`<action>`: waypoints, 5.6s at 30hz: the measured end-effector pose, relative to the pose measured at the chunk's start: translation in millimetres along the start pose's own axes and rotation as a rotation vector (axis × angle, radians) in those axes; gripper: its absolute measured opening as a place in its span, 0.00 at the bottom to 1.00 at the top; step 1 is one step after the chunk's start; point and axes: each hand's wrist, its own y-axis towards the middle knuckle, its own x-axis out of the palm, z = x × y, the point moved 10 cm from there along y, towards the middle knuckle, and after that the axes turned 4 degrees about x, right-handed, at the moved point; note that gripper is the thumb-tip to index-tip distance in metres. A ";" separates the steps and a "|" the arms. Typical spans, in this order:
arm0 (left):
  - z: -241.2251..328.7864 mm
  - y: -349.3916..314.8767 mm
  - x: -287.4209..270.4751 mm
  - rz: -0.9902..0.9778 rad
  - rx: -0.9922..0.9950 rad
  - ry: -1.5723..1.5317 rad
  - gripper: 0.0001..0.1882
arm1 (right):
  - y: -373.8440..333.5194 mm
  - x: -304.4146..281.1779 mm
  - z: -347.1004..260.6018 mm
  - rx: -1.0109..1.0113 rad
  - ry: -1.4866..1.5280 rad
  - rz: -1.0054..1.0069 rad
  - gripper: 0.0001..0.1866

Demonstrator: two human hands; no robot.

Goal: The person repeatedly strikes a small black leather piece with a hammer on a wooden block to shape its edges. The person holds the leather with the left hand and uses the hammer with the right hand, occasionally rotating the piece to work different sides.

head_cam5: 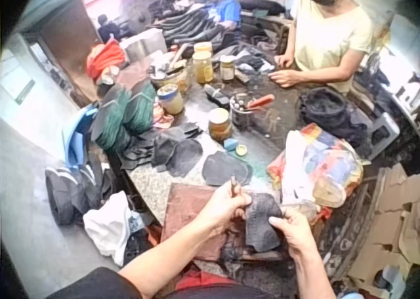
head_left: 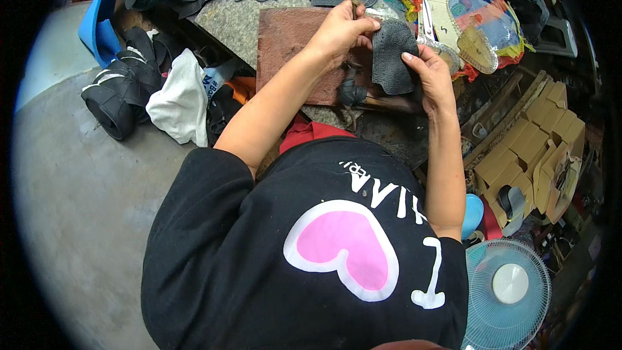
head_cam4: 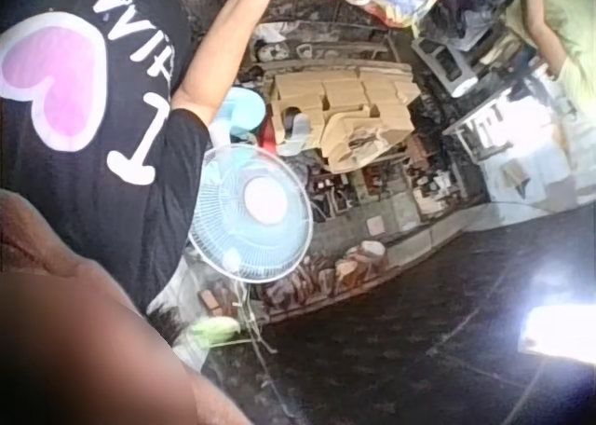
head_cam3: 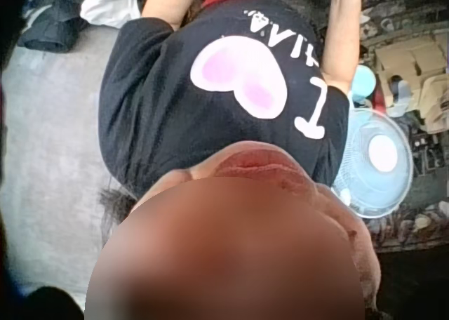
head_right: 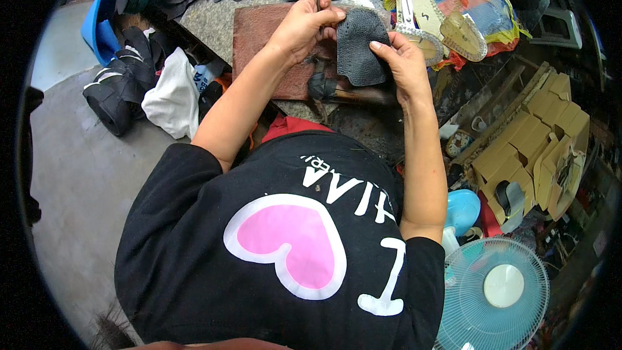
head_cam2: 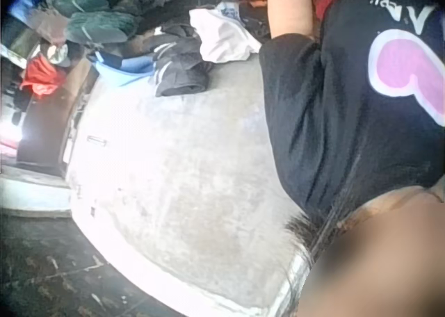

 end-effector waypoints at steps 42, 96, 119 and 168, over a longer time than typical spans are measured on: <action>25.8 17.8 0.5 0.083 0.424 0.704 0.13 | 37.1 -14.0 -34.7 -0.342 -0.328 0.306 0.13; 18.6 18.2 -8.8 0.019 0.309 0.574 0.14 | 51.1 -8.7 -27.8 -0.186 -0.435 0.238 0.11; 4.3 17.5 -13.7 0.013 -0.004 0.170 0.13 | 34.8 -8.0 -14.7 -0.071 -0.220 0.127 0.09; 37.7 8.4 -14.3 0.174 0.420 0.848 0.20 | 15.7 -18.8 -21.7 -0.151 -0.267 0.114 0.16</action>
